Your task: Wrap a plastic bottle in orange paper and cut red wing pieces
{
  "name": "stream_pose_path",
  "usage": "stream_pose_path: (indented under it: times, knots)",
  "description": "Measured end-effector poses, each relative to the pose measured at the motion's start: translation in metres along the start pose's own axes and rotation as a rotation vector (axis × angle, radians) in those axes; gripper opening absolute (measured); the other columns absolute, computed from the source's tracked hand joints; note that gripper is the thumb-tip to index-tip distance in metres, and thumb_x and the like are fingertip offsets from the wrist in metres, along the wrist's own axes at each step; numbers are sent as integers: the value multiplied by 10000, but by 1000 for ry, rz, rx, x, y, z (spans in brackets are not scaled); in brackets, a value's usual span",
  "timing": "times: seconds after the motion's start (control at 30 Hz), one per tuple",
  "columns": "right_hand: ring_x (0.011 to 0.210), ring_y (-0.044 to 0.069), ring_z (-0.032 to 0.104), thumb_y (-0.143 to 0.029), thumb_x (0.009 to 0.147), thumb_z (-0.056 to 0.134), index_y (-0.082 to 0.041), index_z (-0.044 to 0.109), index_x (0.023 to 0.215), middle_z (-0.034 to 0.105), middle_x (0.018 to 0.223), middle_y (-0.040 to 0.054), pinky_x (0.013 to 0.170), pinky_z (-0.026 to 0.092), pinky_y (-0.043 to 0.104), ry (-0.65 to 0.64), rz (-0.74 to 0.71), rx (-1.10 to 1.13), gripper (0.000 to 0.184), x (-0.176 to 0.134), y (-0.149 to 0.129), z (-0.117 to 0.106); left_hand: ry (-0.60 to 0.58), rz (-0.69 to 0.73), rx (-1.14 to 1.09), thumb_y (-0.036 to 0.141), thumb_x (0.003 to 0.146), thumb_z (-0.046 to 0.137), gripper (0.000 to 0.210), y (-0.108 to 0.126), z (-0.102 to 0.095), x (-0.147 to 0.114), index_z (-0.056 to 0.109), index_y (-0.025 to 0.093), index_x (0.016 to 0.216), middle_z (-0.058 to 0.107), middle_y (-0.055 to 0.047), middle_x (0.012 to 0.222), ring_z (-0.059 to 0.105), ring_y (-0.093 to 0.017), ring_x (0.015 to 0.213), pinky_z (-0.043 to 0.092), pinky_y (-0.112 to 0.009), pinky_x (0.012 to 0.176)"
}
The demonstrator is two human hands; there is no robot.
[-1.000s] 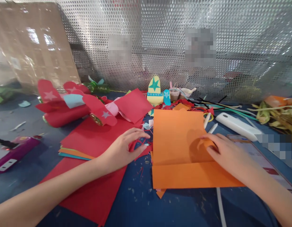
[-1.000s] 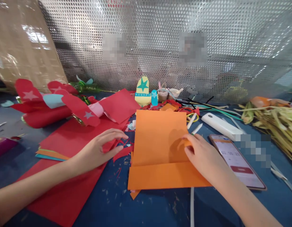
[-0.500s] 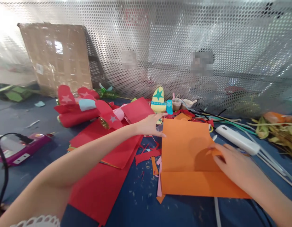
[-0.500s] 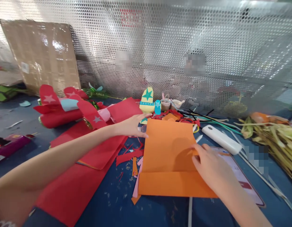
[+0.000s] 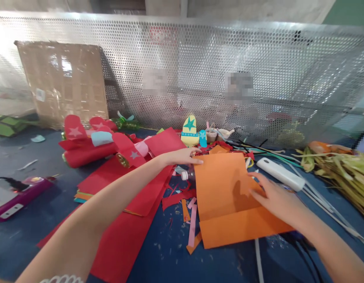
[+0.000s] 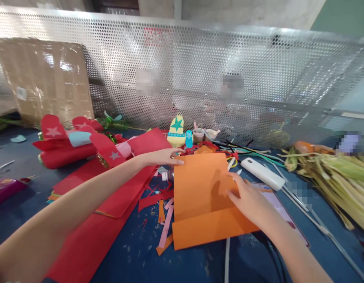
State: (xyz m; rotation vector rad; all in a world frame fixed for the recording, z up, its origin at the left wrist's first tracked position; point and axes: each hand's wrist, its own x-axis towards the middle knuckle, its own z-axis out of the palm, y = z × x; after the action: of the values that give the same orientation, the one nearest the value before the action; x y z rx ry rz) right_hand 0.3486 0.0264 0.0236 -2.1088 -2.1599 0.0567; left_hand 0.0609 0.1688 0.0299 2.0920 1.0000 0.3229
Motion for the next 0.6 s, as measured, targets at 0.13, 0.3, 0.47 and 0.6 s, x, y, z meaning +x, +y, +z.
stream_pose_path:
  times: [0.13, 0.3, 0.47, 0.6]
  knots:
    - [1017, 298, 686, -390, 892, 434, -174, 408, 1390, 684, 1169, 157, 785, 538, 385, -8, -14, 92, 544, 0, -12, -1, -19, -22, -42, 592, 736, 657, 950, -3, -3, -12, 266, 118, 1460, 569, -210, 1309, 577, -317, 1172, 480, -389, 908]
    - [981, 286, 696, -363, 872, 449, -205, 479, 1296, 722, 1084, 127, 791, 530, 376, 68, -21, 143, 454, 1, -14, 0, -65, 23, -39, 620, 697, 690, 1056, 13, 16, -34, 142, 227, 1510, 381, -184, 1490, 481, -328, 1289, 456, -427, 979]
    - [890, 303, 709, -201, 811, 464, -128, 479, 1294, 732, 1016, 145, 684, 515, 343, 123, 87, 100, 488, 2, -10, -4, -92, 130, 46, 611, 659, 728, 1081, 27, 38, -49, 147, 278, 1508, 226, -124, 1572, 367, -321, 1377, 362, -441, 1092]
    - [919, 316, 696, -174, 803, 474, -107, 551, 1190, 733, 977, 159, 694, 491, 328, 109, 122, 78, 401, 3, -6, -6, -8, 108, -121, 630, 786, 594, 935, 27, 42, -49, 140, 256, 1512, 410, -146, 1482, 451, -295, 1326, 412, -456, 1048]
